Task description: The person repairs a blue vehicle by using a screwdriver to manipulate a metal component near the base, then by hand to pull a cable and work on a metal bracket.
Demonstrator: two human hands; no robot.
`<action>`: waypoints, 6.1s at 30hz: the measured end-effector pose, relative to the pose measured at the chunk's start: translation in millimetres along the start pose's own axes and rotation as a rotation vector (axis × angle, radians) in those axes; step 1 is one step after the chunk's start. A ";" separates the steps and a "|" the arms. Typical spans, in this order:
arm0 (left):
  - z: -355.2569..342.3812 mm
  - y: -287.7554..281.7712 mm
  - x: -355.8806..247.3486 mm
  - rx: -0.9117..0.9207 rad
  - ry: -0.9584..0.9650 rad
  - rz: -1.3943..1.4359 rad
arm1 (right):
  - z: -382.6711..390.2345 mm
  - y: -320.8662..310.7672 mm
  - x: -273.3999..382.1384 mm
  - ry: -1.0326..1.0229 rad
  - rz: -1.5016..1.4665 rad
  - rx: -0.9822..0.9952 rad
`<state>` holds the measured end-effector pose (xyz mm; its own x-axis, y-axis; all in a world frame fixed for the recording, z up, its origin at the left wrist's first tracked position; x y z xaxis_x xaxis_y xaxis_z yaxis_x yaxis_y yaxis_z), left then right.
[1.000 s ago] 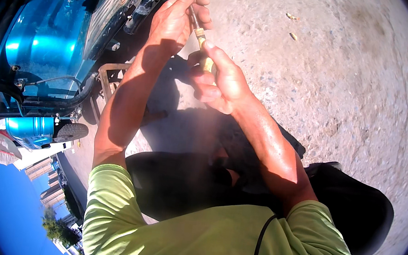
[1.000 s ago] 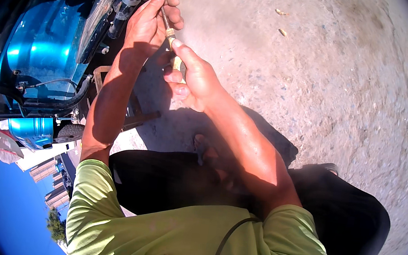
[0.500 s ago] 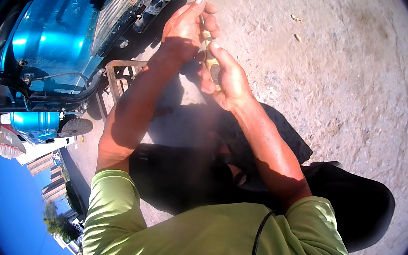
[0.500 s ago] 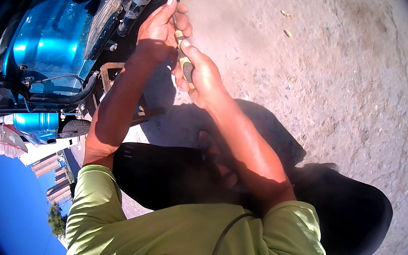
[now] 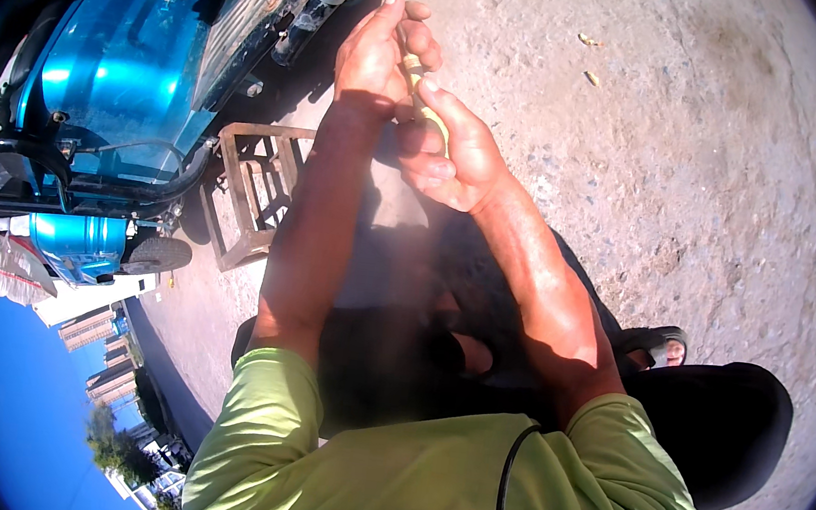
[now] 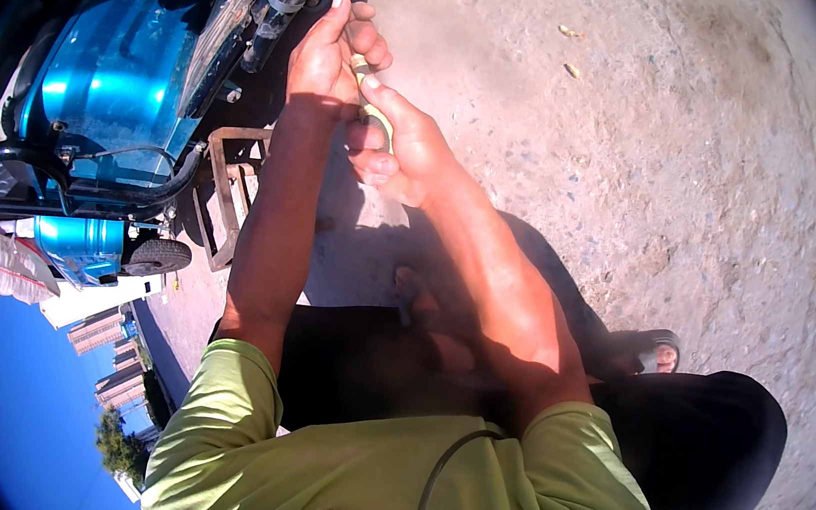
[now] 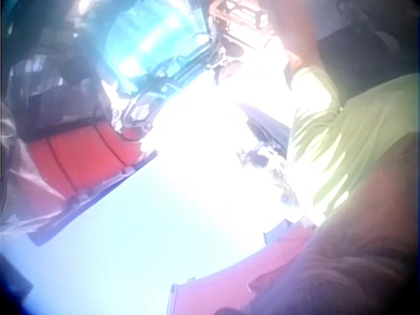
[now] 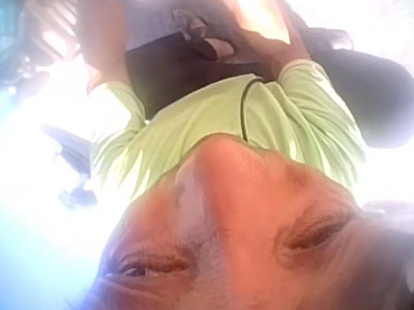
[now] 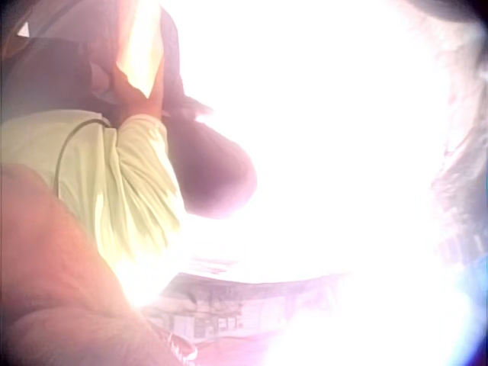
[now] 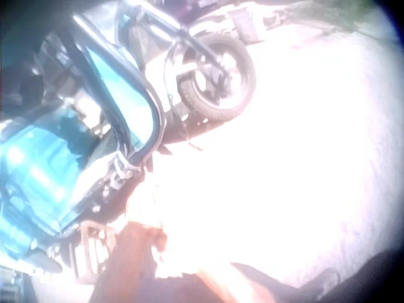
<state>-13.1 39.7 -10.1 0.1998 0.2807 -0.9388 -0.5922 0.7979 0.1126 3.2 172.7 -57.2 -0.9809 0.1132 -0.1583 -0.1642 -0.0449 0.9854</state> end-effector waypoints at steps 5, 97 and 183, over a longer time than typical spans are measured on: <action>-5.9 -7.5 4.3 0.034 0.042 -0.029 | -6.8 -8.1 -0.5 0.038 -0.042 0.076; -3.9 19.0 -6.3 -0.100 -0.105 0.031 | -7.9 -29.1 -4.1 0.088 -0.279 0.109; -5.8 15.8 -8.3 0.076 -0.141 0.154 | 0.4 -18.6 -13.6 0.045 -0.318 0.209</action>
<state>-28.7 46.8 -2.4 0.2219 0.4695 -0.8546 -0.5644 0.7765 0.2800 19.6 172.5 -73.3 -0.8887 0.0447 -0.4563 -0.4409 0.1890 0.8774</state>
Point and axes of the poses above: each hand's wrist, its own z-axis away from the middle knuckle, its own y-axis out of the palm, x = y × z, the point moved 2 cm from there along -z, towards the middle knuckle, and after that the axes turned 7 degrees about -z, right-handed, at the moved point
